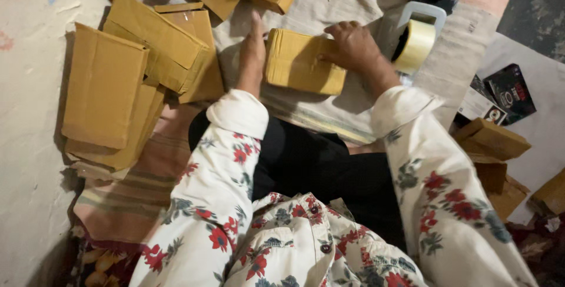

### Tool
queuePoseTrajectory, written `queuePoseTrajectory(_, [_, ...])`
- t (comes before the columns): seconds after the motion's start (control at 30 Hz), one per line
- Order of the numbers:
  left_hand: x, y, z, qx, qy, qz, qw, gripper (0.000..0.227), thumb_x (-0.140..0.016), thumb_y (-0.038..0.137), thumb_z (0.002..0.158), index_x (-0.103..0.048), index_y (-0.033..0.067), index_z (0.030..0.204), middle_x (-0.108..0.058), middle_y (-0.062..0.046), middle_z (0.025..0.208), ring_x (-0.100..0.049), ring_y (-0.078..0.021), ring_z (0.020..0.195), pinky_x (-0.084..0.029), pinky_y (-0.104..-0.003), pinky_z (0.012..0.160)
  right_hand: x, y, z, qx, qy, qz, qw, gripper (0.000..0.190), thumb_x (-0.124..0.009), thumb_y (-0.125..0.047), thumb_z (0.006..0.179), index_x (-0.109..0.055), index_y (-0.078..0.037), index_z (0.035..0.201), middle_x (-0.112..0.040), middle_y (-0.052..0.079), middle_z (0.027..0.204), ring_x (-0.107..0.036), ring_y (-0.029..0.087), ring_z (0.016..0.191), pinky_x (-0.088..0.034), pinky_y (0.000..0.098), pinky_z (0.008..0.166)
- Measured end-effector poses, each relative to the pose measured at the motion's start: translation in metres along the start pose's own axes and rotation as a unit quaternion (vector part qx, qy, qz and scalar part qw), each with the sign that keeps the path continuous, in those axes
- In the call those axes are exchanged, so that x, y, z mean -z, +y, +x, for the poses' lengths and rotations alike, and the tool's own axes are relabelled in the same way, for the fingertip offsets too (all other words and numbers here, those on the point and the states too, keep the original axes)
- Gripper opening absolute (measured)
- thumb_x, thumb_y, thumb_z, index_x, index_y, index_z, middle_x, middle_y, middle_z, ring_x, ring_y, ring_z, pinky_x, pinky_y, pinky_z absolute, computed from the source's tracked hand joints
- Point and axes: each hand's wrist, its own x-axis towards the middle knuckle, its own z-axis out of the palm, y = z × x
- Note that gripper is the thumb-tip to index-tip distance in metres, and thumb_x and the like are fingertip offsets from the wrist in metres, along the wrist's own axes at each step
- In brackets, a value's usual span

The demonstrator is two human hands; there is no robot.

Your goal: The person sits on the floor and packs smartwatches into small cardboard boxes. They open the watch boxes, place the watches and accessories into the shipping boxes, close the flaps, and seal them with packing tape using a tape dispenser.

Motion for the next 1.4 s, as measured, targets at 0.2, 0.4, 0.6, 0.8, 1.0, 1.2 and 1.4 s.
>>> queuePoseTrajectory(0.2, [-0.045, -0.005, -0.038, -0.167, 0.225, 0.233, 0.931, 0.039, -0.056, 0.043, 0.102, -0.064, 0.0202, 0.132, -0.065, -0.02, 0.119, -0.061, -0.0401, 0.111, -0.047, -0.052, 0.095, -0.118, -0.054, 0.01, -0.033, 0.253, -0.093, 0.962, 0.058, -0.065, -0.023, 0.091, -0.052, -0.004, 0.144, -0.052, 0.021, 0.141, -0.048, 0.038, 0.133, -0.032, 0.059, 0.115])
queuePoseTrajectory(0.4, [-0.04, 0.032, -0.069, -0.228, 0.248, 0.338, 0.879, 0.021, -0.054, 0.037, 0.106, -0.066, 0.0235, 0.116, -0.059, -0.014, 0.111, -0.059, -0.0376, 0.104, -0.048, -0.051, 0.092, -0.108, -0.064, 0.024, -0.039, 0.166, 0.003, 0.985, 0.037, -0.06, -0.031, 0.102, -0.058, -0.004, 0.127, -0.057, 0.017, 0.115, -0.053, 0.036, 0.11, -0.041, 0.0509, 0.098])
queuePoseTrajectory(0.6, [-0.042, 0.048, -0.072, -0.223, 0.237, 0.352, 0.878, 0.024, -0.048, 0.041, 0.107, -0.061, 0.0217, 0.114, -0.057, -0.013, 0.109, -0.057, -0.0365, 0.104, -0.047, -0.05, 0.087, -0.085, -0.036, -0.016, -0.23, 0.171, 0.052, 0.956, 0.047, -0.059, -0.043, 0.105, -0.052, -0.003, 0.129, -0.053, 0.021, 0.12, -0.053, 0.041, 0.111, -0.042, 0.0537, 0.094])
queuePoseTrajectory(0.8, [-0.052, 0.05, -0.078, -0.171, 0.25, 0.36, 0.882, 0.039, -0.051, 0.051, 0.105, -0.058, 0.0153, 0.118, -0.061, -0.016, 0.118, -0.059, -0.0366, 0.11, -0.049, -0.05, 0.093, -0.14, -0.076, -0.054, -0.337, 0.348, 0.069, 0.872, 0.068, -0.06, -0.04, 0.106, -0.035, 0.0, 0.156, -0.05, 0.029, 0.136, -0.051, 0.047, 0.123, -0.035, 0.0642, 0.11])
queuePoseTrajectory(1.0, [-0.037, 0.059, -0.089, -0.049, 0.099, 0.191, 0.975, 0.093, -0.073, 0.065, 0.081, -0.044, 0.0066, 0.147, -0.064, -0.026, 0.131, -0.062, -0.0409, 0.119, -0.049, -0.046, 0.098, -0.124, -0.034, -0.051, -0.516, 0.194, 0.301, 0.778, 0.076, -0.069, -0.063, 0.088, -0.064, 0.007, 0.116, -0.068, 0.024, 0.106, -0.067, 0.041, 0.102, -0.051, 0.0497, 0.091])
queuePoseTrajectory(1.2, [-0.024, 0.073, -0.129, -0.164, -0.042, 0.004, 0.986, 0.097, -0.087, 0.04, 0.083, -0.034, 0.0082, 0.158, -0.062, -0.019, 0.144, -0.064, -0.0283, 0.129, -0.051, -0.036, 0.107, -0.099, -0.031, -0.098, -0.463, 0.258, 0.391, 0.752, 0.07, -0.065, -0.058, 0.096, -0.064, 0.011, 0.112, -0.069, 0.021, 0.095, -0.068, 0.028, 0.086, -0.052, 0.0412, 0.076])
queuePoseTrajectory(1.4, [-0.014, 0.096, -0.168, -0.218, -0.124, -0.11, 0.962, 0.098, -0.087, 0.029, 0.086, -0.028, 0.0071, 0.162, -0.06, -0.016, 0.146, -0.063, -0.0222, 0.127, -0.054, -0.034, 0.109, -0.061, -0.043, -0.124, -0.362, 0.294, 0.501, 0.729, 0.05, -0.073, -0.042, 0.094, -0.066, 0.005, 0.11, -0.073, 0.014, 0.099, -0.07, 0.02, 0.085, -0.057, 0.0337, 0.074])
